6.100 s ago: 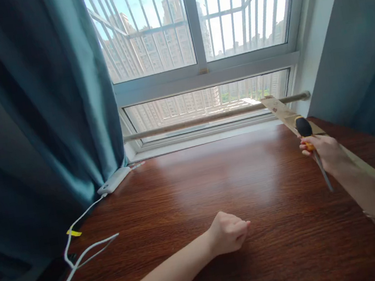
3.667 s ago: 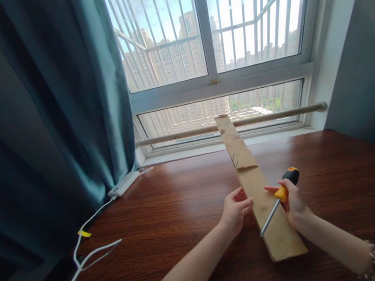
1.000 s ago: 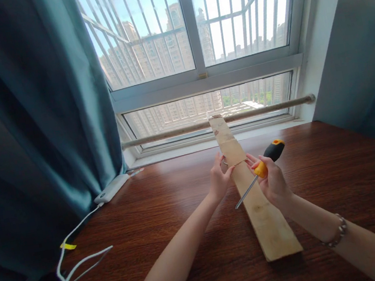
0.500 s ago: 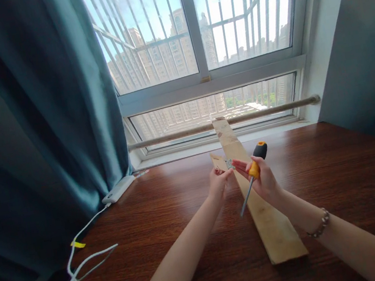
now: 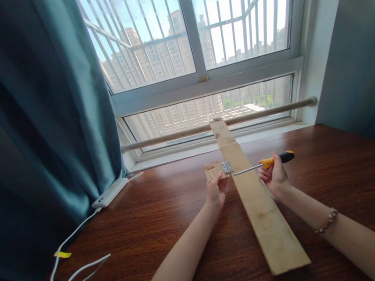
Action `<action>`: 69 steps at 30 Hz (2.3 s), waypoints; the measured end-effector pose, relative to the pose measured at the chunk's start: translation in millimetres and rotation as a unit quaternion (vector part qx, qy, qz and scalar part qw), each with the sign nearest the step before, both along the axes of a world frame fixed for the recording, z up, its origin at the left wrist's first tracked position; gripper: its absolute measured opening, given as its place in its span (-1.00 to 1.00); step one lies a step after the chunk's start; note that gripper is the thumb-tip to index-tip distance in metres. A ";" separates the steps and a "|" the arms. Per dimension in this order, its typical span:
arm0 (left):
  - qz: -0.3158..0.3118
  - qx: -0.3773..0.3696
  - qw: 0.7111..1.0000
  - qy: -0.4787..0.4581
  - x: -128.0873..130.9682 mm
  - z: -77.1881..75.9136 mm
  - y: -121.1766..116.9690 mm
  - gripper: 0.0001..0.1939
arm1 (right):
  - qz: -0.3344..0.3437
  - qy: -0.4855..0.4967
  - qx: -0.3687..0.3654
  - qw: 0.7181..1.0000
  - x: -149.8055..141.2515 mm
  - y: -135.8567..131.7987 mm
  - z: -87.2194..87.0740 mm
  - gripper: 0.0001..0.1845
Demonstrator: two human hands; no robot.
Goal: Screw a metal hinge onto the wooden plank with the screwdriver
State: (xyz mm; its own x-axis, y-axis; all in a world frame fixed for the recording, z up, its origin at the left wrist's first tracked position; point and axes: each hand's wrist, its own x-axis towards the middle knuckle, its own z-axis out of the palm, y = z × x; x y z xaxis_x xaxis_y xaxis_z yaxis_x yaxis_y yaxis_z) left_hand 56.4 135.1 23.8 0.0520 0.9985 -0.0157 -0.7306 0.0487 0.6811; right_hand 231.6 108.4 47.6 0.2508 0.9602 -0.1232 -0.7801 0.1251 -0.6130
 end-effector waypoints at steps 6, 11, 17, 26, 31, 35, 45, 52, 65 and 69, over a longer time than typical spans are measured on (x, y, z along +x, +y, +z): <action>-0.031 -0.034 0.999 -0.020 1.8 -6.3 -1.3 -0.79 | 0.004 0.006 0.001 1.000 4.5 7.5 -4.9 -0.53; -0.014 -0.050 0.998 -0.026 2.6 -1.7 -0.7 -0.81 | -0.036 -0.051 0.012 0.998 12.8 18.7 9.9 -0.70; -0.007 -0.073 0.997 -0.030 1.1 3.2 0.5 -0.84 | 0.010 -0.125 0.058 0.990 23.5 40.0 37.0 -0.72; -0.007 -0.081 0.996 -0.035 1.6 4.6 1.3 -0.84 | 0.008 -0.172 0.112 0.979 34.3 48.2 33.2 -0.79; -0.008 -0.072 0.997 -0.033 1.3 4.7 1.5 -0.85 | -0.040 -0.214 0.086 0.972 31.6 41.5 33.2 -0.74; -0.009 -0.072 0.997 -0.038 0.9 3.4 2.1 -0.83 | -0.055 -0.238 0.096 0.965 23.7 36.7 37.7 -0.73; -0.013 -0.065 0.997 -0.038 1.0 4.3 0.3 -0.84 | -0.047 -0.272 0.106 0.955 15.8 32.3 37.1 -0.74; -0.006 -0.073 0.997 -0.038 1.9 6.7 -1.2 -0.79 | -0.052 -0.285 0.102 0.951 14.2 33.8 34.3 -0.72; -0.011 -0.068 0.997 -0.032 1.7 6.3 -1.6 -0.75 | 0.041 -0.292 0.095 0.951 5.0 9.3 65.8 -0.68; -0.015 -0.066 0.997 -0.031 1.5 7.8 -2.7 -0.74 | 0.087 -0.302 0.106 0.944 13.7 8.2 68.7 -0.75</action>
State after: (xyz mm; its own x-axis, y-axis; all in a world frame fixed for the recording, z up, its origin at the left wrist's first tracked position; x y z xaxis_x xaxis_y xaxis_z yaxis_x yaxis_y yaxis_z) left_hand 58.0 132.5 31.6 0.0859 0.9860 -0.1431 -0.7680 0.1570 0.6209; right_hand 245.3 116.6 116.3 0.0509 0.9803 0.1908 -0.3170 0.1971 -0.9277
